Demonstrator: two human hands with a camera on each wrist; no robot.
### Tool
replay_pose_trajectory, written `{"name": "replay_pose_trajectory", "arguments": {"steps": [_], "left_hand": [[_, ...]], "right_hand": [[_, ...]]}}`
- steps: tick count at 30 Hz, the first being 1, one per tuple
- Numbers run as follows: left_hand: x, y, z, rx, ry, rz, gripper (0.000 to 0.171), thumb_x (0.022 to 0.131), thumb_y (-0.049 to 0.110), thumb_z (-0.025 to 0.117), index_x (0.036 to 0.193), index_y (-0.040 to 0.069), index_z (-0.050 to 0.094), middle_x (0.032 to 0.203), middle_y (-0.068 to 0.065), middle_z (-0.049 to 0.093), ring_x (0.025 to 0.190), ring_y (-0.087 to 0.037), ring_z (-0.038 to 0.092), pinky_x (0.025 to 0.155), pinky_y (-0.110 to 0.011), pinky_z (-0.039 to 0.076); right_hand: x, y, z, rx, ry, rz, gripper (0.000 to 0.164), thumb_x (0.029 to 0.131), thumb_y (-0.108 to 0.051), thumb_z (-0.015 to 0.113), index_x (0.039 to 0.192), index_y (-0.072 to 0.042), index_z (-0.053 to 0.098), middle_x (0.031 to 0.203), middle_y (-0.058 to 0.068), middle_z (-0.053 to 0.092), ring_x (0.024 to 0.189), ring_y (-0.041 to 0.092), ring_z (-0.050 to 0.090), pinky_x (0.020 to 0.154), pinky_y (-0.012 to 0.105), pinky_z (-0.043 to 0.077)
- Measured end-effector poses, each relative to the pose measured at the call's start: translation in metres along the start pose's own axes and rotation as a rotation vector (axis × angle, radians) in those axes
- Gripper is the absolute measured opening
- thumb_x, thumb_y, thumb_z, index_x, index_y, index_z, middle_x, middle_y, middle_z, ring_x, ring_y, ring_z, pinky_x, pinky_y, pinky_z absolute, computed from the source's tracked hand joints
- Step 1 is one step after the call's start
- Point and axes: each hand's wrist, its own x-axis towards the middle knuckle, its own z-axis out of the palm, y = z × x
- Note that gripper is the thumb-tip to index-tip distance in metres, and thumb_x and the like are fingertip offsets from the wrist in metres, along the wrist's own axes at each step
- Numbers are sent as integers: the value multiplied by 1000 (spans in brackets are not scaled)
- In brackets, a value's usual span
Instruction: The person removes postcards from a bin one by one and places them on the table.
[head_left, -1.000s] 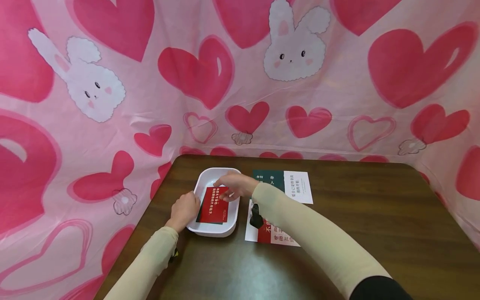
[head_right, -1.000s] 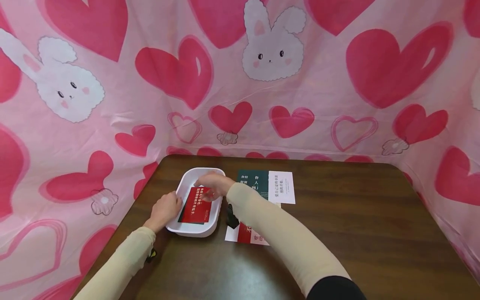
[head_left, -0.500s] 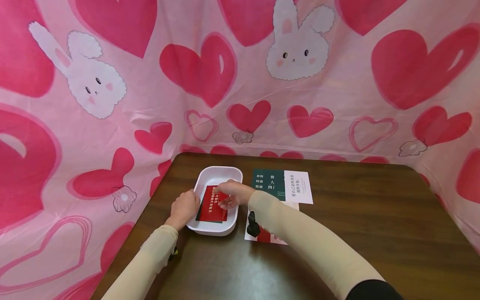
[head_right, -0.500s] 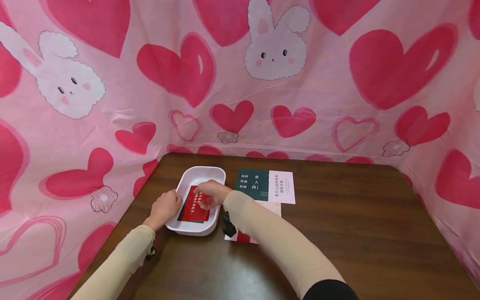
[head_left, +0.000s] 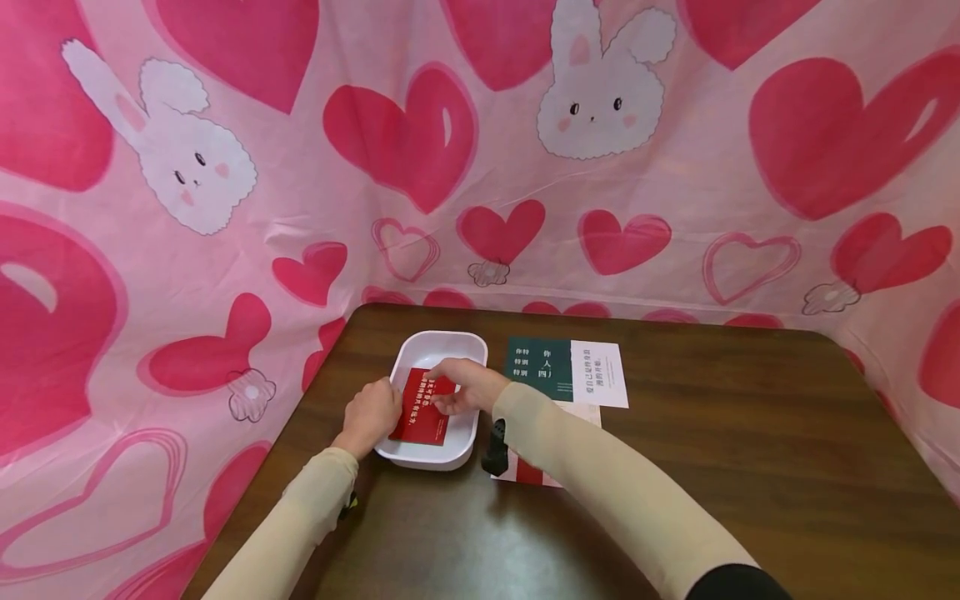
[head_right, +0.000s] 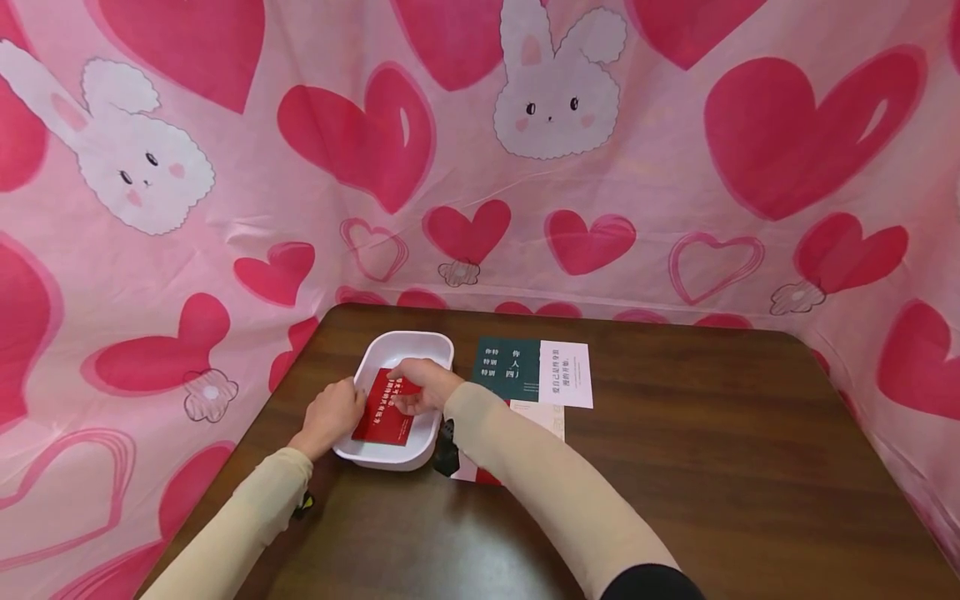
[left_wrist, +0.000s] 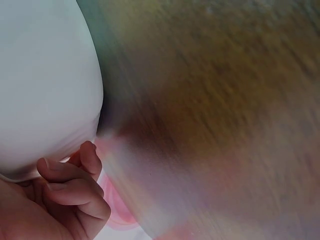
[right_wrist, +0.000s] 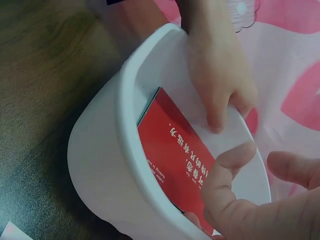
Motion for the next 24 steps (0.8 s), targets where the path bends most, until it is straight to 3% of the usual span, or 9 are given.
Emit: {"name": "replay_pose_trajectory", "arguments": {"steps": [5,10,13,17,20,24], "left_hand": [[0,0,0,1,-9,-8,31,101,20,67,116,-6,62,85,-13,64,71,-25,65,68,-44,63],[0,-2,0,2,3,-8,35,100,21,69,120,-6,60,97,-17,67,80,-28,68,74,-49,63],[0,-2,0,-6,-3,-14,37,99,22,70,122,-5,60,100,-17,68,80,-27,67,75,-49,63],[1,-3,-1,-18,-21,-21,37,100,23,69,124,-4,61,97,-14,68,77,-24,66,75,-47,63],[1,-3,-1,-19,-26,-21,35,101,23,68,123,-5,61,95,-14,67,76,-24,65,74,-46,63],[2,-4,-1,-17,-27,-19,35,101,22,67,122,-5,61,96,-14,67,77,-25,66,75,-47,63]], "right_hand": [[2,0,0,11,-6,20,64,98,-18,70,152,-2,39,150,23,49,71,17,59,66,22,56],[0,0,0,-35,-27,-10,54,100,-14,67,145,-2,40,129,21,56,68,16,55,63,21,54],[-3,4,1,-156,-2,-119,58,99,-9,67,146,1,34,113,19,58,62,15,55,59,22,53],[-5,14,5,-432,118,-304,62,96,-6,73,146,3,36,99,17,61,52,15,55,51,23,52],[-3,20,8,-588,196,-387,50,94,-8,77,134,2,48,92,16,65,49,15,57,48,24,51],[1,20,8,-678,238,-436,30,93,-8,78,114,0,57,82,14,67,50,18,61,47,25,51]]}}
